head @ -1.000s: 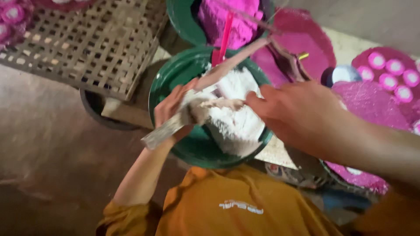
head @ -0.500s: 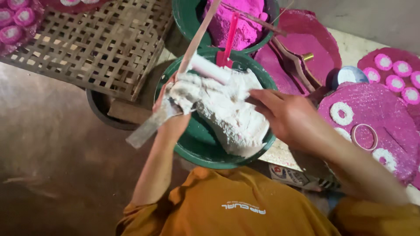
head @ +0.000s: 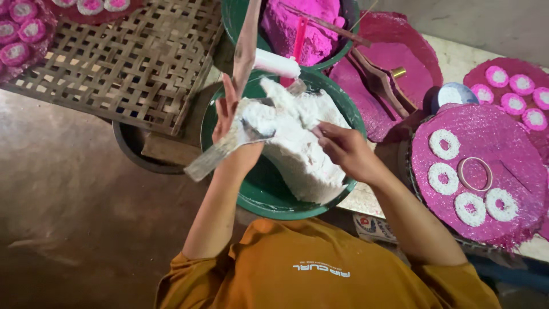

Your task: The person uses a wooden stamp to apply white dough rings onto pink dough discs arranged on a circular tray. They take white dough from a green bowl, press the stamp into it, and then stamp the patterns onto the items.

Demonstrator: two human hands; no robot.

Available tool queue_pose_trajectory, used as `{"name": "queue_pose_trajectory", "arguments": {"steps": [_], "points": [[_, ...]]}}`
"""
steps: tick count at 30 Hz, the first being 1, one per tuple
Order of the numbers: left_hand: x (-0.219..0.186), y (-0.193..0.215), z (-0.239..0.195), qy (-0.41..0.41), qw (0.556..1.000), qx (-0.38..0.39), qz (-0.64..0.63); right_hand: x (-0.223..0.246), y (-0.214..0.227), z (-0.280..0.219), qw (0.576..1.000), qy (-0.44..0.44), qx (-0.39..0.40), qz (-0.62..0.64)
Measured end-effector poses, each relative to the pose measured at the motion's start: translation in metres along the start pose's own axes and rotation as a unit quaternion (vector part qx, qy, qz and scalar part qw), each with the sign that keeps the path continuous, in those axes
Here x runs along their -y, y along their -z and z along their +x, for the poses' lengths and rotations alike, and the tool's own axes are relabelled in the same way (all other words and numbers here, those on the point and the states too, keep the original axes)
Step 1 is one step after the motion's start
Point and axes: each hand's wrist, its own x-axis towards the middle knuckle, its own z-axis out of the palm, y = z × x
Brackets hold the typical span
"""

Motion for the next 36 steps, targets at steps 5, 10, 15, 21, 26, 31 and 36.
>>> {"name": "queue_pose_trajectory", "arguments": {"steps": [5, 10, 15, 21, 26, 31, 36], "points": [[0.019, -0.022, 0.009, 0.059, 0.998, 0.020, -0.004, -0.004, -0.042, 0.002, 0.982, 0.179, -0.062, -0.005], [0.071, -0.042, 0.021, 0.012, 0.978, -0.115, -0.172, -0.003, -0.028, -0.031, 0.988, 0.126, 0.052, -0.074], [0.059, -0.046, 0.021, 0.175, 0.814, 0.010, -0.554, -0.005, 0.000, -0.046, 0.938, 0.076, 0.084, -0.329], [-0.063, -0.051, -0.060, 0.201, 0.432, 0.432, -0.766, 0.001, 0.042, -0.043, 0.849, 0.330, -0.098, 0.401], [-0.144, -0.061, -0.079, 0.107, 0.588, 0.508, -0.620, -0.012, 0.088, -0.087, 0.705, 0.372, -0.051, 0.602], [-0.175, -0.068, -0.075, 0.329, 0.187, 0.499, -0.780, -0.049, 0.151, -0.176, 0.936, 0.300, -0.169, 0.071], [-0.206, -0.092, -0.126, 0.196, 0.323, 0.576, -0.725, -0.084, 0.159, -0.216, 0.842, 0.515, -0.140, -0.085]]}}
